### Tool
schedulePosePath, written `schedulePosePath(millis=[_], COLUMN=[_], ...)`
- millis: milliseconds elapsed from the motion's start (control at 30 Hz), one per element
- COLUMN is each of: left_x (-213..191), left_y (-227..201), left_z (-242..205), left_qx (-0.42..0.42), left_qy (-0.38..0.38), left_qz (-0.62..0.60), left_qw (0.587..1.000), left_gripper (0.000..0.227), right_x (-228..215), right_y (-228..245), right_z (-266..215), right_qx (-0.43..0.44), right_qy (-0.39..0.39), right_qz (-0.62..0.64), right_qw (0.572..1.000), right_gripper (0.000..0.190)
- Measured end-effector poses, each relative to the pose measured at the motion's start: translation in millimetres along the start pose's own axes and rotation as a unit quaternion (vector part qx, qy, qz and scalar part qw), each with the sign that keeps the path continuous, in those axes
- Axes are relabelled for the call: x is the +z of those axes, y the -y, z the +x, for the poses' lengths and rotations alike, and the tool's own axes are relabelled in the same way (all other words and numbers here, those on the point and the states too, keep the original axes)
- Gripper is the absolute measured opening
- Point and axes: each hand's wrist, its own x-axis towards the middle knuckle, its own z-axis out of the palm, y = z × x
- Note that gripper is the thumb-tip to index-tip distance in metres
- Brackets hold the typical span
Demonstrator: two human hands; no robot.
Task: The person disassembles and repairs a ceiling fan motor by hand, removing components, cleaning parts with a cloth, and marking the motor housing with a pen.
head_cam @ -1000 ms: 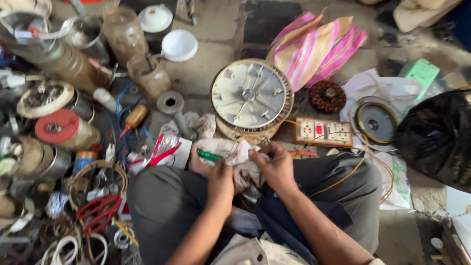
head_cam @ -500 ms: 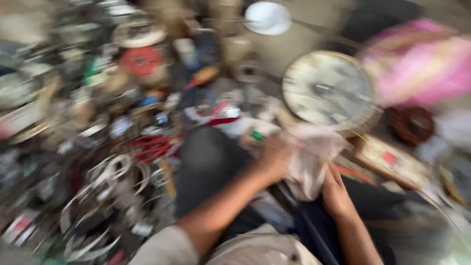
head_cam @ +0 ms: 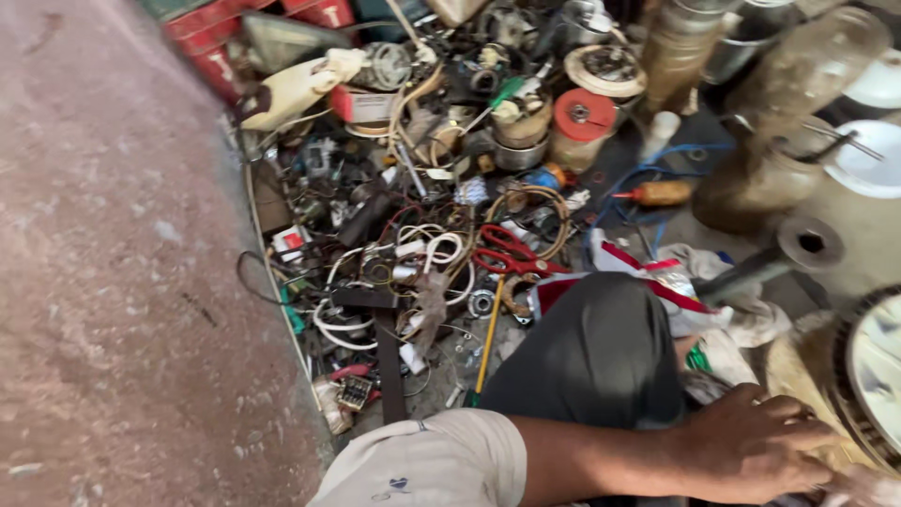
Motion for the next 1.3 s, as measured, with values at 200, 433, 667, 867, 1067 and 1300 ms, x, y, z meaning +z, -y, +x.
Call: schedulePosePath(millis=[200,433,667,867,1067,1300], left_x=[24.2,57.7,60.2,42.0,15.0,-117.1], left_y=[8.8,31.0,42.2,42.6,20.7,66.9], left_z=[-6.9,-4.7,-6.2,-5.9,-11.8,-79.2], left_qx=[-0.178,-0.369,-0.32,-0.327,-0.176,-0.037], left_qy=[-0.034,-0.074,-0.204,-0.171,0.012,0.096], left_qz=[-0.211,-0.409,-0.489,-0.474,-0.441,-0.539], left_qw=[0.96,0.831,0.785,0.8,0.88,0.836], left_gripper=[0.041,0.052,0.025,0.021,0.036,0.032], right_x=[34.5,67.0,39.6,56.4,5.7,-46.2], right_y=[24.0,34.4,56.9,94.9,57.5,6.2], right_z=[0.9,-34.5,-64.1,-88.7,-45.7,-59.0], right_qx=[-0.074,-0.213,-0.337,-0.27,-0.203,-0.104], right_qy=[0.039,0.039,0.044,-0.014,0.002,0.072], right_qz=[-0.052,-0.123,-0.186,0.036,-0.17,-0.271], right_qw=[0.995,0.968,0.922,0.962,0.964,0.954], right_gripper=[0.026,0.021,0.02,0.048,0.048,0.053])
